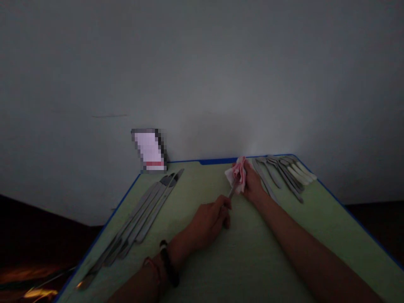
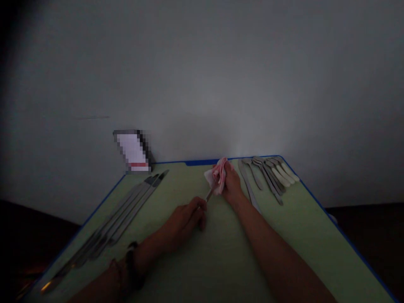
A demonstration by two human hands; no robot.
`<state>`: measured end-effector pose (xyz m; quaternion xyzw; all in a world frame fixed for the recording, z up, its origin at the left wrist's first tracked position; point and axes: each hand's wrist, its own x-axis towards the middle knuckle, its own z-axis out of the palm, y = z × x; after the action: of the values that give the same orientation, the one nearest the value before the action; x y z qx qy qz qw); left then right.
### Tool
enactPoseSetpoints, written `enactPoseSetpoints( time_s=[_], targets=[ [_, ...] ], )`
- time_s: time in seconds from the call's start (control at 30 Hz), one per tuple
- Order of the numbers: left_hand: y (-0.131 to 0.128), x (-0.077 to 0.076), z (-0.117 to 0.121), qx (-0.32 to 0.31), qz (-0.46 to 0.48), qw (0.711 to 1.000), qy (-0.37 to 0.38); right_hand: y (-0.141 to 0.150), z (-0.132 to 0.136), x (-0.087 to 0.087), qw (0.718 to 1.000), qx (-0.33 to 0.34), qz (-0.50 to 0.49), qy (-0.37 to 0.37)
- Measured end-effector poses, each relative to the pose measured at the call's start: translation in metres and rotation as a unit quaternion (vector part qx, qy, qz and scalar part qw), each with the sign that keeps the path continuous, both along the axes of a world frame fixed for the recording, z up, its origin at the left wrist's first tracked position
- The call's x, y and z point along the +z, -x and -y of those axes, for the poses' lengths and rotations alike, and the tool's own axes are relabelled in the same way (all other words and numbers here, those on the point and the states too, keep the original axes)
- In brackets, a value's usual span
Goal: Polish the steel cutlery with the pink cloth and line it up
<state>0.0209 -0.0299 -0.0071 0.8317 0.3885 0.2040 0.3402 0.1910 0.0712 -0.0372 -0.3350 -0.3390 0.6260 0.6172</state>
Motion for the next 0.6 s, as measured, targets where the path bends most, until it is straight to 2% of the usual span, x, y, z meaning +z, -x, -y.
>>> enactPoseSetpoints(
  time_s=[0.17, 0.27, 0.37, 0.47, 0.53, 0.6],
  targets=[
    [-0.001, -0.010, -0.006, 0.102, 0.066, 0.993, -0.008, 0.010, 0.016, 0.004, 0.994, 0.054, 0.069, -0.061],
    [0.003, -0.013, -0.013, 0.158, 0.113, 0.980, -0.043, 0.015, 0.022, 0.004, 0.983, 0.030, 0.167, -0.068],
    [0.011, -0.014, -0.021, 0.198, 0.122, 0.969, -0.086, 0.018, 0.024, 0.007, 0.964, 0.018, 0.243, -0.106],
    [0.017, -0.012, -0.024, 0.180, 0.079, 0.974, -0.112, 0.019, 0.026, 0.012, 0.967, -0.001, 0.221, -0.125],
    [0.016, -0.011, -0.024, 0.144, 0.034, 0.981, -0.129, 0.019, 0.027, 0.013, 0.972, -0.032, 0.196, -0.121],
    [0.013, -0.010, -0.023, 0.094, -0.008, 0.985, -0.146, 0.019, 0.026, 0.012, 0.970, -0.029, 0.203, -0.128]
  ],
)
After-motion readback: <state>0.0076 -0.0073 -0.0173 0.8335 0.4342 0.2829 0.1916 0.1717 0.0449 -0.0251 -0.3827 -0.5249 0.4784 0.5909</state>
